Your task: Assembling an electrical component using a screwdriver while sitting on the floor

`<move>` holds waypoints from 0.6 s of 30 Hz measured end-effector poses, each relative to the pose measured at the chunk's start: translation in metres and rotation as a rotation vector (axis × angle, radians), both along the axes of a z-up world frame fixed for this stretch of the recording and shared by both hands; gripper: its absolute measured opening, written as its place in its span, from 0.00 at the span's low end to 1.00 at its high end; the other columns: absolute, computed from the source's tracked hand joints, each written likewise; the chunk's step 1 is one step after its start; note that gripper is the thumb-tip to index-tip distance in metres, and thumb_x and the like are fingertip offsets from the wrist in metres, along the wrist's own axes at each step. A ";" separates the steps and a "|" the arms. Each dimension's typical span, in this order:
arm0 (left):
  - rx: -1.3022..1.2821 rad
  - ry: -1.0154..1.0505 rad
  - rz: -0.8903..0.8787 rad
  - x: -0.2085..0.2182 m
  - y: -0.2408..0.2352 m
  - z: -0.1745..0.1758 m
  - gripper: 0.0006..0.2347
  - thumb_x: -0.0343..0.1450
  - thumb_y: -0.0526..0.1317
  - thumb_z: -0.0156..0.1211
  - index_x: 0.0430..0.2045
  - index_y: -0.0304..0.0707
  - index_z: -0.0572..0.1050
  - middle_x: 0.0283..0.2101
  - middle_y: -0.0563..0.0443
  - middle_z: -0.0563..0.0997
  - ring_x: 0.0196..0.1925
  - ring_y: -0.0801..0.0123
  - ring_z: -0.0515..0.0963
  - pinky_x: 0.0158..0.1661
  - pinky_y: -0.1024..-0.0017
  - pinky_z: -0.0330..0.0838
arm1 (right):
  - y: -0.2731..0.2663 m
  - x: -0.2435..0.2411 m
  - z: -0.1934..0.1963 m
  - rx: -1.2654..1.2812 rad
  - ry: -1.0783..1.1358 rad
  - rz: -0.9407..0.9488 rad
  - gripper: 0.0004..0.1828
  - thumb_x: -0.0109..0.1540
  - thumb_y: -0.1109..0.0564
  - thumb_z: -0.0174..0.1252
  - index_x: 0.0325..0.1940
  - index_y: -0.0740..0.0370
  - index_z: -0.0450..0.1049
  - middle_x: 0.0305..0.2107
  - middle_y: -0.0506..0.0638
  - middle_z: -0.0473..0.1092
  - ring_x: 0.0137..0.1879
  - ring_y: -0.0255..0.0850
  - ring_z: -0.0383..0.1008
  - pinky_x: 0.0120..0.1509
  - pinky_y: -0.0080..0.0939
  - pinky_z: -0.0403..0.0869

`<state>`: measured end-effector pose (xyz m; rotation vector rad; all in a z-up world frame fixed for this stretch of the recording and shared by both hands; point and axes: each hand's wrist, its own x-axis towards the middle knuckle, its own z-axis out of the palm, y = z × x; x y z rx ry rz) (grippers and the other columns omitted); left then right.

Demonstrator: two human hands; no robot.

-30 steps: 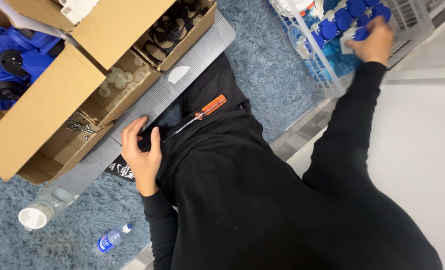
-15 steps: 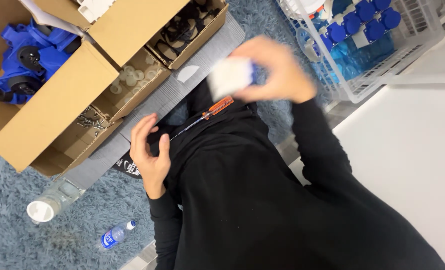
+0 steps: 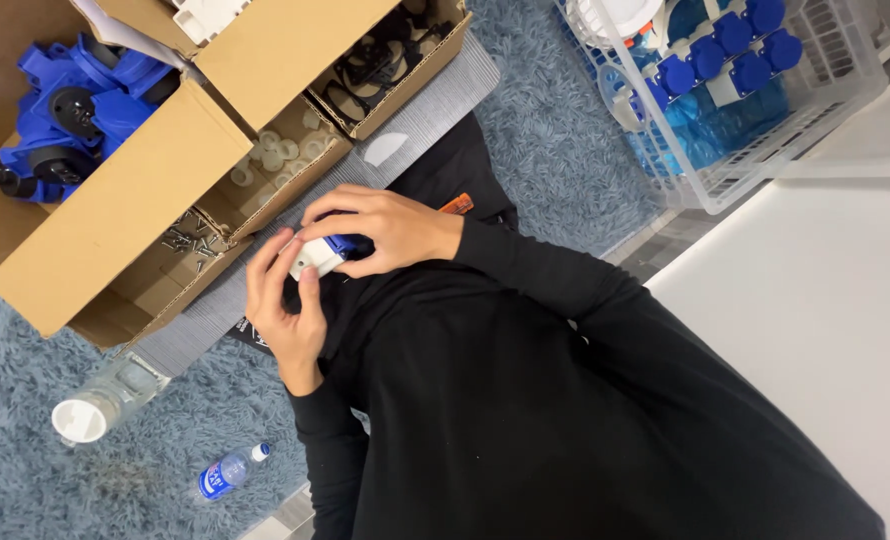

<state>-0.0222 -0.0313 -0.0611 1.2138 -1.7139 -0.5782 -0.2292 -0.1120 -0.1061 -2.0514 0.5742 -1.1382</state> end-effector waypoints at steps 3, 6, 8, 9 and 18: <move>-0.001 0.044 0.000 0.002 -0.003 -0.005 0.11 0.82 0.32 0.58 0.56 0.23 0.80 0.61 0.26 0.78 0.67 0.32 0.78 0.64 0.41 0.72 | -0.004 0.006 -0.008 -0.014 0.008 -0.006 0.29 0.61 0.54 0.77 0.66 0.52 0.78 0.58 0.50 0.75 0.58 0.52 0.79 0.63 0.52 0.80; 0.007 0.092 0.013 0.007 -0.004 -0.017 0.10 0.82 0.33 0.60 0.54 0.24 0.81 0.60 0.27 0.79 0.66 0.33 0.79 0.63 0.43 0.72 | -0.006 0.006 -0.008 -0.002 0.004 0.005 0.29 0.61 0.53 0.76 0.67 0.52 0.78 0.58 0.51 0.75 0.58 0.53 0.79 0.62 0.53 0.80; 0.021 0.127 0.021 0.006 -0.005 -0.017 0.09 0.81 0.31 0.61 0.53 0.23 0.81 0.60 0.27 0.79 0.66 0.35 0.79 0.63 0.44 0.72 | -0.007 0.006 -0.009 -0.003 0.005 0.008 0.29 0.61 0.52 0.76 0.67 0.52 0.78 0.58 0.51 0.75 0.57 0.54 0.79 0.62 0.54 0.80; 0.033 0.162 0.029 0.006 -0.006 -0.017 0.08 0.81 0.30 0.62 0.52 0.22 0.81 0.59 0.27 0.80 0.66 0.36 0.80 0.63 0.45 0.73 | -0.009 0.006 -0.009 -0.006 0.007 0.010 0.30 0.61 0.52 0.76 0.67 0.52 0.78 0.58 0.51 0.75 0.57 0.54 0.79 0.62 0.54 0.80; 0.026 0.346 0.132 -0.001 -0.009 -0.035 0.12 0.73 0.26 0.77 0.39 0.22 0.74 0.49 0.27 0.82 0.60 0.34 0.83 0.60 0.46 0.76 | -0.011 0.006 -0.003 0.034 -0.015 0.022 0.28 0.61 0.51 0.76 0.66 0.52 0.79 0.57 0.52 0.75 0.57 0.55 0.78 0.63 0.56 0.80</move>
